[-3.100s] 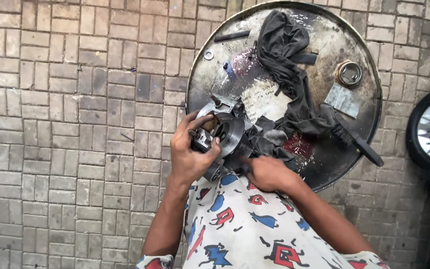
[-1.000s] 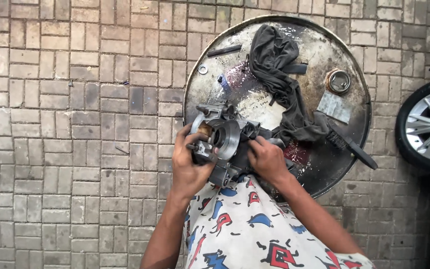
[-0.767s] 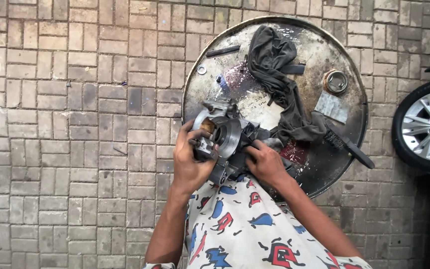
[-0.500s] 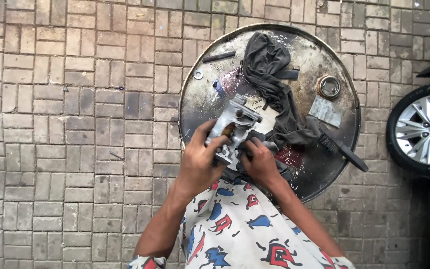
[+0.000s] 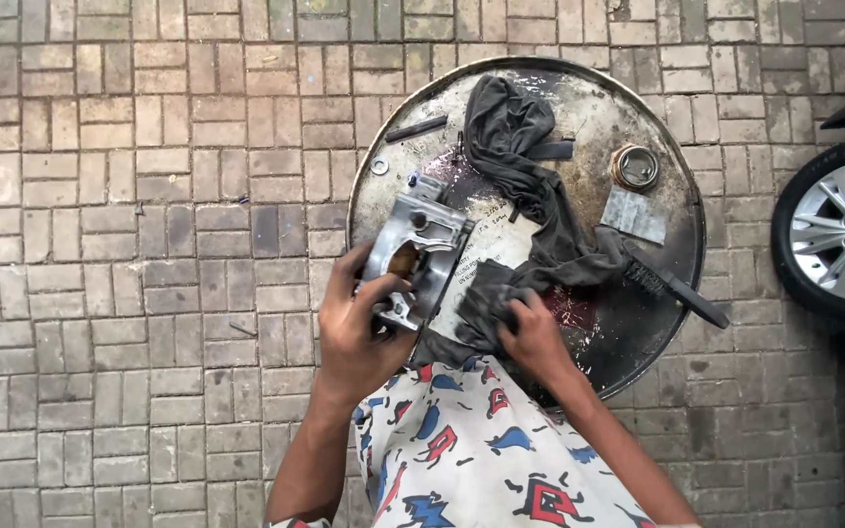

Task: The person cleans a silver mechanical part using a dark cloth. They wipe the exterior surfaces and interior cavities of the part, rotating it to access different areas. The person also wipes their hands on the cloth during the process.

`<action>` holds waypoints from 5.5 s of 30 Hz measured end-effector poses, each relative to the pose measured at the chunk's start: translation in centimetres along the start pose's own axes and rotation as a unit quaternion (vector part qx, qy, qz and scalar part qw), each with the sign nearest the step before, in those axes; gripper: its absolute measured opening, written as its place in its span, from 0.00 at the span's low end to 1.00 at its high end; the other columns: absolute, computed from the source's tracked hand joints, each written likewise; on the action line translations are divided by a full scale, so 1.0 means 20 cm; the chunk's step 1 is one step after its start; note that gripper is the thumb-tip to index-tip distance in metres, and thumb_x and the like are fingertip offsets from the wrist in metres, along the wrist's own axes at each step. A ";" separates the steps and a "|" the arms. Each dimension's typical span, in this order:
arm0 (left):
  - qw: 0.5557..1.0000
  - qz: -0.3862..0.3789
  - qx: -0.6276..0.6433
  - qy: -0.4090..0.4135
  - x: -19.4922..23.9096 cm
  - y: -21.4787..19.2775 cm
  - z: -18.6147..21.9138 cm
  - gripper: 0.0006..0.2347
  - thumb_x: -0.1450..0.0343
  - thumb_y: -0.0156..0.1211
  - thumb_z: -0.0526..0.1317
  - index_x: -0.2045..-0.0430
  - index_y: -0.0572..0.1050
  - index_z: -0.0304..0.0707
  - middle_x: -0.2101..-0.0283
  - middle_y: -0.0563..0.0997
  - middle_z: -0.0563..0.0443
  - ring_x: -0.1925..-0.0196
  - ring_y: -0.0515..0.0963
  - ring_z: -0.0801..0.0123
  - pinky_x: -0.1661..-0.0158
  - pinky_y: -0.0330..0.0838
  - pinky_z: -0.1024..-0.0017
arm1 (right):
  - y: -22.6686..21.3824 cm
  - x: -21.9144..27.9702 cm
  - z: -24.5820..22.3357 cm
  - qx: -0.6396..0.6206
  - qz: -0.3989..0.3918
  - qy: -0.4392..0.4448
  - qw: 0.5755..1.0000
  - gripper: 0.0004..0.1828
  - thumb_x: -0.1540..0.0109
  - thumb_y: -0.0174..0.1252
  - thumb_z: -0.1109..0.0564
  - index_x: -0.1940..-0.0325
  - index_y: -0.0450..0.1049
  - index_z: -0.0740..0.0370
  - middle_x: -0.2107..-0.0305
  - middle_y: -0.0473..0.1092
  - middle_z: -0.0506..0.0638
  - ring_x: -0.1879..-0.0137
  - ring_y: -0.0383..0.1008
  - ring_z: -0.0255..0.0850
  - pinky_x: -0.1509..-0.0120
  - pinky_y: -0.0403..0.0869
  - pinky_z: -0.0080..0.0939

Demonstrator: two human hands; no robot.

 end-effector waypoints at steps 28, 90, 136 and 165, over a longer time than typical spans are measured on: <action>0.998 0.013 0.055 -0.003 -0.07 0.11 -0.03 0.17 0.45 0.73 0.28 0.66 0.77 0.41 0.51 0.75 0.36 0.44 0.78 0.36 0.46 0.73 0.53 | -0.02 -0.07 -0.10 0.088 -0.153 -0.058 0.983 0.19 0.45 0.64 0.53 0.50 0.80 0.54 0.45 0.70 0.63 0.37 0.72 0.60 0.36 0.73 0.56; 0.985 -0.144 0.083 -0.048 -0.08 0.45 -0.22 0.19 0.41 0.68 0.27 0.59 0.71 0.40 0.42 0.69 0.30 0.48 0.79 0.31 0.51 0.78 0.40 | -0.31 -0.20 -0.34 0.273 -0.295 0.101 0.910 0.22 0.42 0.52 0.44 0.45 0.78 0.40 0.65 0.81 0.57 0.54 0.83 0.58 0.51 0.79 0.64; 0.983 -0.121 0.114 -0.071 -0.06 0.44 -0.30 0.20 0.41 0.68 0.28 0.57 0.71 0.45 0.42 0.69 0.35 0.48 0.78 0.27 0.51 0.76 0.39 | -0.47 -0.21 -0.46 0.253 -0.334 0.130 0.899 0.36 0.39 0.49 0.50 0.25 0.59 0.31 0.60 0.81 0.62 0.48 0.81 0.64 0.45 0.78 0.66; 0.992 -0.084 0.084 -0.050 0.00 0.44 -0.21 0.15 0.37 0.70 0.33 0.60 0.71 0.44 0.45 0.71 0.33 0.47 0.80 0.31 0.51 0.77 0.44 | -0.44 -0.14 -0.47 0.138 -0.288 0.119 0.940 0.27 0.41 0.54 0.46 0.36 0.72 0.31 0.61 0.81 0.60 0.50 0.82 0.62 0.50 0.79 0.66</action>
Point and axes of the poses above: each hand's wrist, its own x-axis away from the middle knuckle, its own y-axis out of the palm, z = x × y, the point moved 4 cm from there along -x, towards the middle knuckle
